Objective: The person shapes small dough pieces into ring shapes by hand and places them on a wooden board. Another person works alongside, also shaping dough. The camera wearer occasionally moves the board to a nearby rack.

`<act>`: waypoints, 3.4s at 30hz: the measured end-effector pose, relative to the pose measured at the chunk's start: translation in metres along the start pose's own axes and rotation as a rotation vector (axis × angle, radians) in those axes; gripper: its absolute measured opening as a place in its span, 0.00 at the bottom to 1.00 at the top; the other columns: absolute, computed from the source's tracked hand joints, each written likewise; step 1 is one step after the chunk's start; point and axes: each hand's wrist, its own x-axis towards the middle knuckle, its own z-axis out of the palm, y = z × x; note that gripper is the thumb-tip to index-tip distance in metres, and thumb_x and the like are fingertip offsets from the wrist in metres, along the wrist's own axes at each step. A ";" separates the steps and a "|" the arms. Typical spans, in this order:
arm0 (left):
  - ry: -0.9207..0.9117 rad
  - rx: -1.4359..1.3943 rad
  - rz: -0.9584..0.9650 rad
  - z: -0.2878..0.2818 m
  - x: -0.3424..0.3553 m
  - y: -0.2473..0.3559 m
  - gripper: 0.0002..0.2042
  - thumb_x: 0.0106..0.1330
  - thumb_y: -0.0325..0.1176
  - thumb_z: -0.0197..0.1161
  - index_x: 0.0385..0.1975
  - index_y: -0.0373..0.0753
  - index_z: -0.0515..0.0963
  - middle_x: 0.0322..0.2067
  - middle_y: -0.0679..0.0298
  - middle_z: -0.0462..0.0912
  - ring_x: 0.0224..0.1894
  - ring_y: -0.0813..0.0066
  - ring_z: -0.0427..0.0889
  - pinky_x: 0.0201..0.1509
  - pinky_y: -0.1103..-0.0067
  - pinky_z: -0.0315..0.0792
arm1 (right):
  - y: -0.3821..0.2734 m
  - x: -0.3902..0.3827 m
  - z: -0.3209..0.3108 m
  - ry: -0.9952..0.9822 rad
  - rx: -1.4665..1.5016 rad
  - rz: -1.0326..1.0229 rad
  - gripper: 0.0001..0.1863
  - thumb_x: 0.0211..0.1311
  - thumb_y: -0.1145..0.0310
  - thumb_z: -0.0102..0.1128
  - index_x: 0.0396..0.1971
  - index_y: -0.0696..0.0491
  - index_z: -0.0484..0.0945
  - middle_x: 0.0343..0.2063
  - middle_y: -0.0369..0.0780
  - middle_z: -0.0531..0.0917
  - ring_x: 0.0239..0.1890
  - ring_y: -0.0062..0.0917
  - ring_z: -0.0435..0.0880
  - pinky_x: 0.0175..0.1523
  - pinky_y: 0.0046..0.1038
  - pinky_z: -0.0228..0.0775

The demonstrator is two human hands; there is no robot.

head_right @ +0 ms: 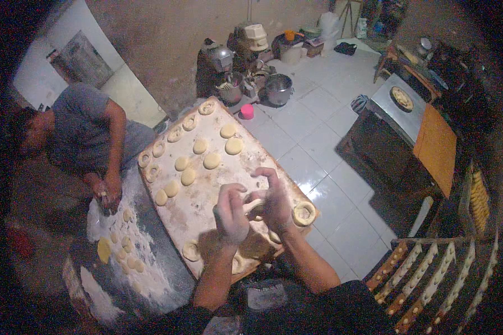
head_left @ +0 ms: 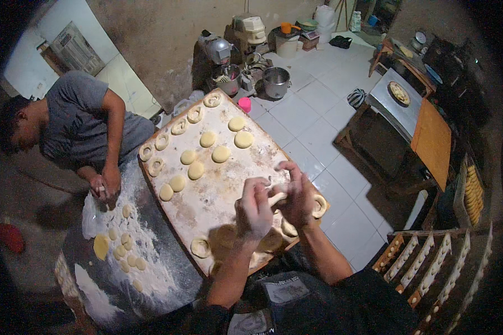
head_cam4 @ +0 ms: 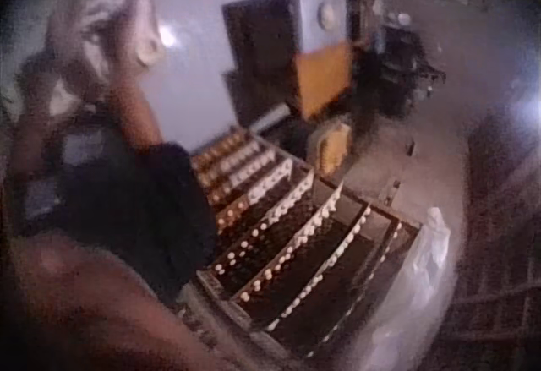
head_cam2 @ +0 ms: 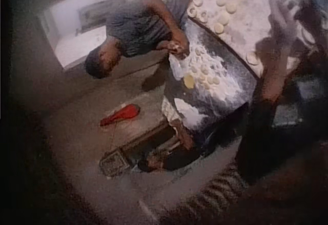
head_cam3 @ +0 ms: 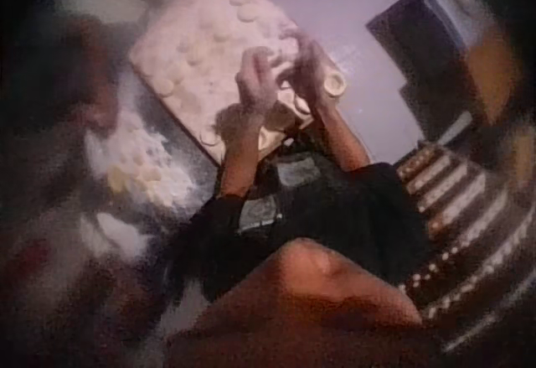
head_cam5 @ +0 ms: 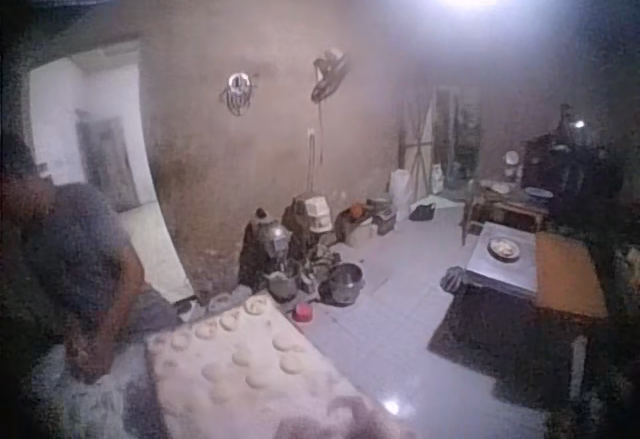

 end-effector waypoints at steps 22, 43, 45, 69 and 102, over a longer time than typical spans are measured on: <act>-0.522 0.887 -0.261 0.065 0.062 -0.054 0.33 0.59 0.47 0.60 0.63 0.45 0.56 0.55 0.42 0.64 0.58 0.44 0.65 0.60 0.58 0.63 | -0.020 0.009 -0.137 0.332 -1.755 0.484 0.51 0.46 0.45 0.64 0.66 0.47 0.45 0.37 0.54 0.79 0.47 0.49 0.77 0.60 0.58 0.52; 0.299 1.157 -0.143 -0.026 0.113 -0.117 0.22 0.65 0.42 0.52 0.48 0.28 0.69 0.42 0.39 0.75 0.45 0.49 0.77 0.49 0.60 0.70 | 0.023 0.123 -0.135 0.178 -1.661 0.177 0.27 0.55 0.50 0.57 0.47 0.55 0.73 0.28 0.48 0.82 0.34 0.42 0.82 0.45 0.40 0.72; 0.171 1.123 -0.109 -0.033 0.120 -0.144 0.21 0.64 0.42 0.53 0.46 0.28 0.70 0.40 0.39 0.75 0.44 0.49 0.77 0.48 0.61 0.70 | 0.050 0.166 -0.128 0.165 -1.786 0.184 0.24 0.57 0.51 0.54 0.40 0.59 0.77 0.24 0.46 0.83 0.30 0.40 0.83 0.40 0.36 0.75; 0.826 0.739 -0.494 -0.371 -0.276 -0.165 0.16 0.63 0.29 0.56 0.50 0.33 0.69 0.46 0.39 0.71 0.48 0.43 0.73 0.51 0.63 0.68 | 0.372 0.000 0.253 -0.861 -1.598 -0.056 0.16 0.54 0.64 0.58 0.40 0.56 0.72 0.28 0.50 0.78 0.36 0.47 0.76 0.41 0.39 0.69; 0.607 -1.011 0.030 -0.374 -0.232 -0.097 0.17 0.62 0.37 0.52 0.49 0.40 0.61 0.38 0.60 0.69 0.38 0.70 0.72 0.44 0.78 0.72 | 0.280 -0.021 0.303 -0.380 -0.128 0.530 0.31 0.63 0.45 0.48 0.56 0.53 0.61 0.28 0.31 0.73 0.35 0.18 0.72 0.43 0.20 0.62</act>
